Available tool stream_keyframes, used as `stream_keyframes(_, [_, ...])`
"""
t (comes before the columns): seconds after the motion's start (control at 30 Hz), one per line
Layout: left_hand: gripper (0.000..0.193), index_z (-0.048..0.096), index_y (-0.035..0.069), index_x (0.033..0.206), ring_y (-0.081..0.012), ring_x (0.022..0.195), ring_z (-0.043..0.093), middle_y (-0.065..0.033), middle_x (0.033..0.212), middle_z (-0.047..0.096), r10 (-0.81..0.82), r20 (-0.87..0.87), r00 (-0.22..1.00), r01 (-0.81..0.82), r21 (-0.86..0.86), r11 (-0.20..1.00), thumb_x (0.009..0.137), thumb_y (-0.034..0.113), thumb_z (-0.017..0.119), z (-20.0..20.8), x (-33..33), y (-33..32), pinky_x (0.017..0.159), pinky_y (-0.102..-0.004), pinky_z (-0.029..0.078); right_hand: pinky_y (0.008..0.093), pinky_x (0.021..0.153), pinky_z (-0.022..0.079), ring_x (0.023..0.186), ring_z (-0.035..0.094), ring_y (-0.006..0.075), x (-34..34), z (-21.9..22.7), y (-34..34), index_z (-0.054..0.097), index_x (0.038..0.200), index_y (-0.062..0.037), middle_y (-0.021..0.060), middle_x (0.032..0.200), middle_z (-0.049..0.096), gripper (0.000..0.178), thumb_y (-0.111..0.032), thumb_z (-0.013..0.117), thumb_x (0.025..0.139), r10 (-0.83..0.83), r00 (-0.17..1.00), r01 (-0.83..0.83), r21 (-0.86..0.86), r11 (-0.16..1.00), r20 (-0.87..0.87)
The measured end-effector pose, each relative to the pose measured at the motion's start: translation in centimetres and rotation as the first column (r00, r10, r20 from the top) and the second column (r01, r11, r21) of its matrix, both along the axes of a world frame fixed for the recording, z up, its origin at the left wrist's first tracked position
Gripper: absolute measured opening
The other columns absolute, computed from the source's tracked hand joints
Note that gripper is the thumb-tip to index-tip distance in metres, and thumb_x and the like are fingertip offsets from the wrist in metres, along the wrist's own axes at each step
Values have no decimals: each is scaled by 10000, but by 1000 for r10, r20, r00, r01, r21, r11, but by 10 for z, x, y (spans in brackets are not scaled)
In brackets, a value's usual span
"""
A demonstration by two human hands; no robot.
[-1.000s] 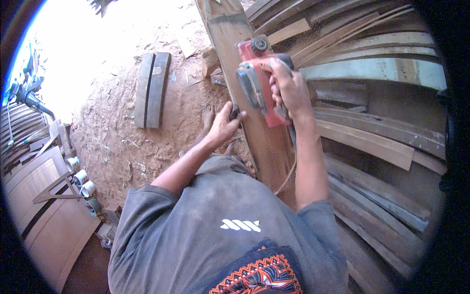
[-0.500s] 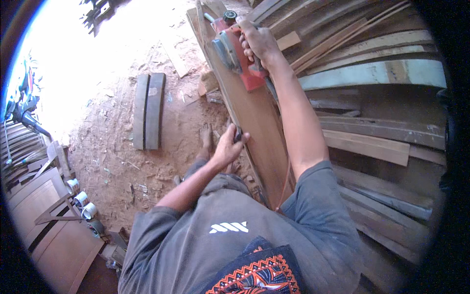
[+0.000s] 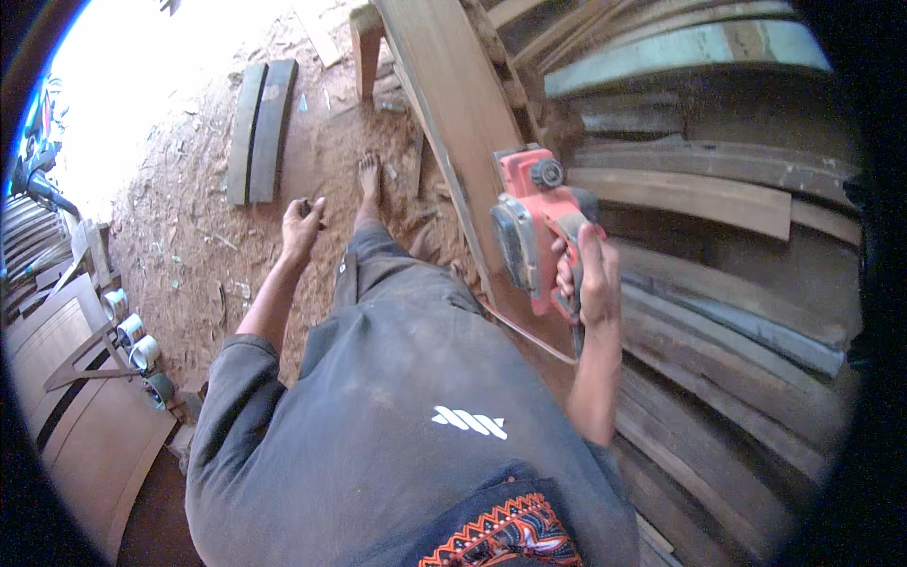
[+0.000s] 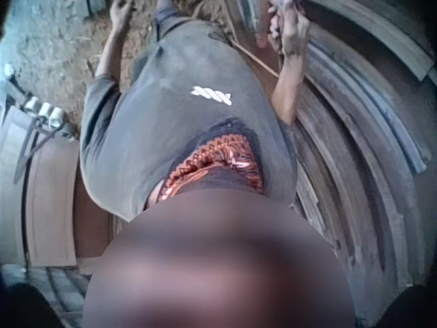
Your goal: The person sands a wooden plank with a handheld electric sander, repeatedly flipping the plank to sand multiple faces. The person also uses a metal ruler to measure the plank and visually inspects the sanded surfaces.
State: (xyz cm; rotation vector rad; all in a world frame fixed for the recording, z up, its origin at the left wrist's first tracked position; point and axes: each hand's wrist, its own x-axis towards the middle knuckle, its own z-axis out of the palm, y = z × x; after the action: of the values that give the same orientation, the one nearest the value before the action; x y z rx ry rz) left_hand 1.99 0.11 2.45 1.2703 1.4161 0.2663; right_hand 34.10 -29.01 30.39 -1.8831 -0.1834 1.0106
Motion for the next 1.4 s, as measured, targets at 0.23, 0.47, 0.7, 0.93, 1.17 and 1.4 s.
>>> stream_keyframes(0.23, [400, 605, 84, 985, -144, 656, 661, -44, 849, 679, -2, -143, 990, -18, -135, 991, 951, 450, 764, -24, -47, -56, 516, -303, 467, 253, 480, 402, 534, 499, 55, -66, 12, -94, 679, 902, -27, -27, 636, 551, 459, -455, 613, 1053, -4, 1000, 6, -99, 995, 17])
stream_keyframes(0.47, [390, 612, 83, 1048, -155, 732, 678, -56, 942, 681, 91, 74, 993, -68, -267, 961, 967, 437, 752, -34, -14, -74, 571, -315, 494, 226, 466, 365, 517, 471, 43, -66, 2, -70, 627, 842, -52, -30, 636, 537, 438, -436, 586, 1048, 136, 991, -135, -71, 988, 3])
stream_keyframes(0.7, [373, 632, 81, 1005, -145, 672, 650, -37, 845, 662, 212, 10, 977, -203, -233, 951, 961, 429, 760, -40, -41, -83, 546, -313, 481, 236, 446, 373, 496, 475, 51, -46, -4, -4, 617, 825, -65, -28, 624, 536, 442, -448, 604, 1046, 116, 990, -119, -40, 992, -80])
stream_keyframes(0.93, [355, 652, 72, 939, -141, 616, 596, -39, 809, 662, 322, -115, 940, -340, -224, 913, 932, 399, 789, -53, -83, -86, 549, -329, 463, 238, 419, 371, 473, 491, 49, -13, -11, 81, 630, 800, -65, -31, 595, 541, 473, -471, 609, 1044, 163, 986, -163, 0, 987, -33])
stream_keyframes(1.17, [331, 639, 89, 936, -139, 660, 600, -22, 813, 646, 446, -165, 880, -476, -304, 825, 943, 386, 784, -62, -78, -59, 527, -323, 452, 260, 413, 398, 450, 507, 78, 39, -27, 209, 653, 801, -42, -10, 584, 544, 549, -550, 602, 1003, 237, 966, -241, 32, 970, 104])
stream_keyframes(1.4, [317, 640, 93, 942, -133, 675, 616, -19, 840, 656, 568, -164, 806, -588, -316, 744, 955, 381, 771, -43, -79, -18, 538, -306, 448, 249, 414, 361, 462, 464, 77, 94, -37, 360, 618, 827, -51, -16, 616, 510, 550, -583, 618, 969, 266, 958, -276, 97, 956, 104])
